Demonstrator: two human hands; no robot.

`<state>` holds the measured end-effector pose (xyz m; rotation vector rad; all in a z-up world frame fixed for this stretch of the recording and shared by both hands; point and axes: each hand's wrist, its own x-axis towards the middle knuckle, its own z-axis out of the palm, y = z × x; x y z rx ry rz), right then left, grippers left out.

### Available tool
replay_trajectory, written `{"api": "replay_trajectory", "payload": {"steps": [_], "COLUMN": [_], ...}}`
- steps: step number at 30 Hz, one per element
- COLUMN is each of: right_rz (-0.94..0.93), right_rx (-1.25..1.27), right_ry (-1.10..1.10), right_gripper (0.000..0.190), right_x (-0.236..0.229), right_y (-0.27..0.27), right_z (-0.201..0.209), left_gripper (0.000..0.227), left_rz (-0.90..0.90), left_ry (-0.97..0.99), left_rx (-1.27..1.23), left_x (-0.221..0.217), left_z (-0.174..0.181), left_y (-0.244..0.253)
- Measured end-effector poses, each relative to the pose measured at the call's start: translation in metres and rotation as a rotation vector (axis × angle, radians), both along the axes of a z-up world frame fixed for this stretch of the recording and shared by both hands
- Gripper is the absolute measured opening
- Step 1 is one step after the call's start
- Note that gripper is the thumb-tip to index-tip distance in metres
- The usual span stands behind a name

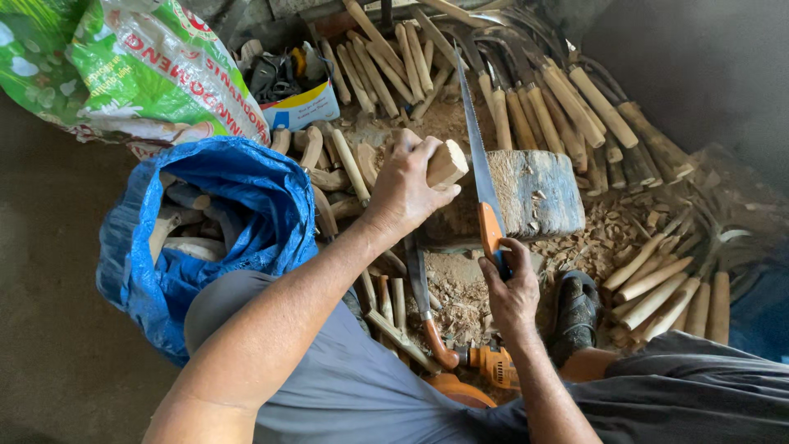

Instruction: The person sits on the floor and uses a hand saw to shape a small wooden piece held against a wooden block. The person repeatedly saws the wood, pauses to inspect the shape, and continues sawing to refine the edges.

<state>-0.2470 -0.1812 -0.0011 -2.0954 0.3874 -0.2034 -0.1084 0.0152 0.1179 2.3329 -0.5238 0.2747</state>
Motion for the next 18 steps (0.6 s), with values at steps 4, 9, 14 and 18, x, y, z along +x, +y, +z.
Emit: {"api": "replay_trajectory", "payload": {"steps": [4,9,14,18], "right_rz": [0.009,-0.007,-0.014,-0.024], "right_rx": [0.030,0.018,0.206,0.290], "right_ry": [-0.141,-0.044,-0.058,-0.085], "right_gripper": [0.046,0.038,0.029,0.027], "right_x": [0.000,-0.001,-0.001,0.002], "right_y": [0.003,0.001,-0.002,-0.004], "right_z": [-0.003,-0.003,-0.003,0.000], "left_gripper": [0.062,0.064,0.065,0.062], "left_rz": [-0.035,-0.050,-0.085,-0.114], "left_ry": [0.167,0.317,0.399,0.420], "left_rx": [-0.127,-0.230,-0.367,-0.396], "left_x": [0.007,0.018,0.026,0.031], "left_z": [-0.006,-0.020,-0.031,-0.034], "left_y": [0.005,-0.001,-0.006,-0.008]}}
